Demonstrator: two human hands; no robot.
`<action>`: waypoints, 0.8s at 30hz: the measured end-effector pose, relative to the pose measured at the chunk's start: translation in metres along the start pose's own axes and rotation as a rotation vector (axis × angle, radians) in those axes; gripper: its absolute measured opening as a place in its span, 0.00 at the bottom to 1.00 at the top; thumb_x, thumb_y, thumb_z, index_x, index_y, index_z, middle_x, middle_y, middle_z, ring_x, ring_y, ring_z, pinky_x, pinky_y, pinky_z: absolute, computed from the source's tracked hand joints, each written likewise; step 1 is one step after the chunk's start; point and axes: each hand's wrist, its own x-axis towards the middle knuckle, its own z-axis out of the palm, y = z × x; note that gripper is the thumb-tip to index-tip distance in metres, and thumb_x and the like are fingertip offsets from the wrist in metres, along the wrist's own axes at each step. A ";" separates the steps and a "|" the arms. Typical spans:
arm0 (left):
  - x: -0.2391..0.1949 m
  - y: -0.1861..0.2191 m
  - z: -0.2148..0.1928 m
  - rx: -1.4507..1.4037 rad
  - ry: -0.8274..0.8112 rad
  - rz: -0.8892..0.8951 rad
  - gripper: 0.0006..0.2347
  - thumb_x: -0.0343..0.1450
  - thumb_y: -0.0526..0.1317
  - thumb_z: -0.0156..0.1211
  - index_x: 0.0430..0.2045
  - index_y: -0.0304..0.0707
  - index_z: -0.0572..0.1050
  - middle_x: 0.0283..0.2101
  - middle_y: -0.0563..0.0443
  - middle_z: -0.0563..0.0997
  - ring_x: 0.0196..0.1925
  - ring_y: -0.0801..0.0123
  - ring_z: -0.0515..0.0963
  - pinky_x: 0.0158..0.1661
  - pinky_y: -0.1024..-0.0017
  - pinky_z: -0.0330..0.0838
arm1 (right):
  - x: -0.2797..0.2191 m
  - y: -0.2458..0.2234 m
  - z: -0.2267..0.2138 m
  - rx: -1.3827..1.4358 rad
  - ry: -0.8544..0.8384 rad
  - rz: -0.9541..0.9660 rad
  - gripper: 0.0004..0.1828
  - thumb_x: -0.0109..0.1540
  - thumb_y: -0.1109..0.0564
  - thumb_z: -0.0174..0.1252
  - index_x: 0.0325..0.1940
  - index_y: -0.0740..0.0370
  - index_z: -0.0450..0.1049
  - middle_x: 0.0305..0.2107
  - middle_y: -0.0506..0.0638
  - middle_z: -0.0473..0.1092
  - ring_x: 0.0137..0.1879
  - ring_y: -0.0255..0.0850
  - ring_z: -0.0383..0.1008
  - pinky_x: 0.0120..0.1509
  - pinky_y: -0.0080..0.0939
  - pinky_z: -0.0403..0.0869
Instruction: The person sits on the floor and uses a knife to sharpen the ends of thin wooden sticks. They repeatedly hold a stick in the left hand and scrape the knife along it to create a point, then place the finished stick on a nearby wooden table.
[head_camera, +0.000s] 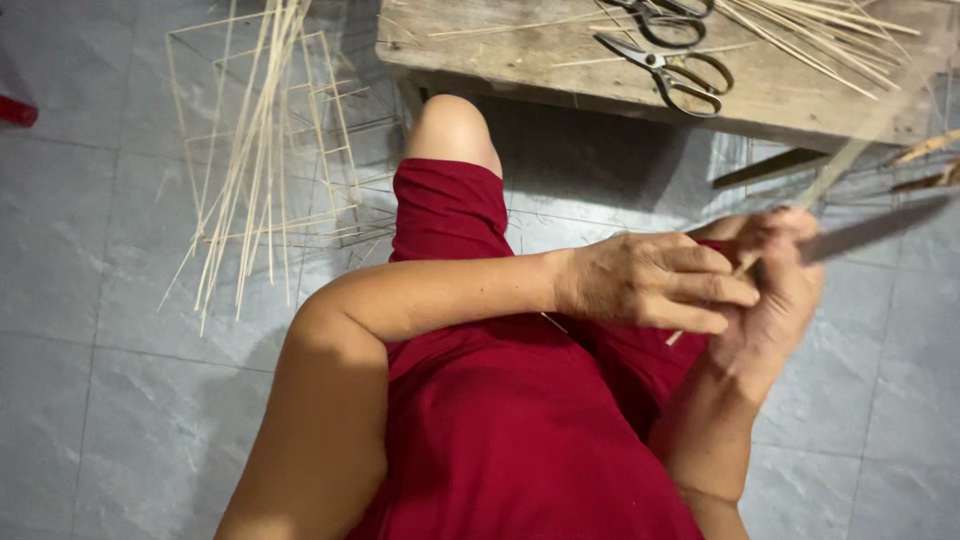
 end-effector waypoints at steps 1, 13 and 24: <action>0.003 0.001 0.001 -0.073 0.009 0.043 0.04 0.77 0.34 0.63 0.43 0.41 0.79 0.63 0.51 0.73 0.64 0.66 0.73 0.55 0.69 0.75 | -0.009 -0.006 -0.002 0.010 0.092 -0.012 0.10 0.74 0.58 0.63 0.54 0.65 0.69 0.33 0.50 0.69 0.39 0.37 0.71 0.44 0.31 0.72; 0.007 0.027 -0.098 -0.474 0.441 -0.076 0.08 0.73 0.39 0.60 0.41 0.35 0.79 0.46 0.43 0.81 0.51 0.56 0.82 0.52 0.61 0.84 | -0.057 0.048 0.010 -0.784 0.042 0.242 0.13 0.72 0.54 0.49 0.52 0.66 0.72 0.29 0.45 0.70 0.29 0.30 0.66 0.29 0.29 0.65; -0.050 0.044 -0.190 -0.062 0.541 -0.524 0.04 0.77 0.28 0.56 0.43 0.33 0.75 0.35 0.44 0.82 0.29 0.71 0.79 0.30 0.75 0.76 | -0.053 0.036 0.081 -0.693 -0.702 0.367 0.33 0.71 0.35 0.43 0.65 0.65 0.70 0.30 0.45 0.65 0.35 0.34 0.68 0.40 0.34 0.70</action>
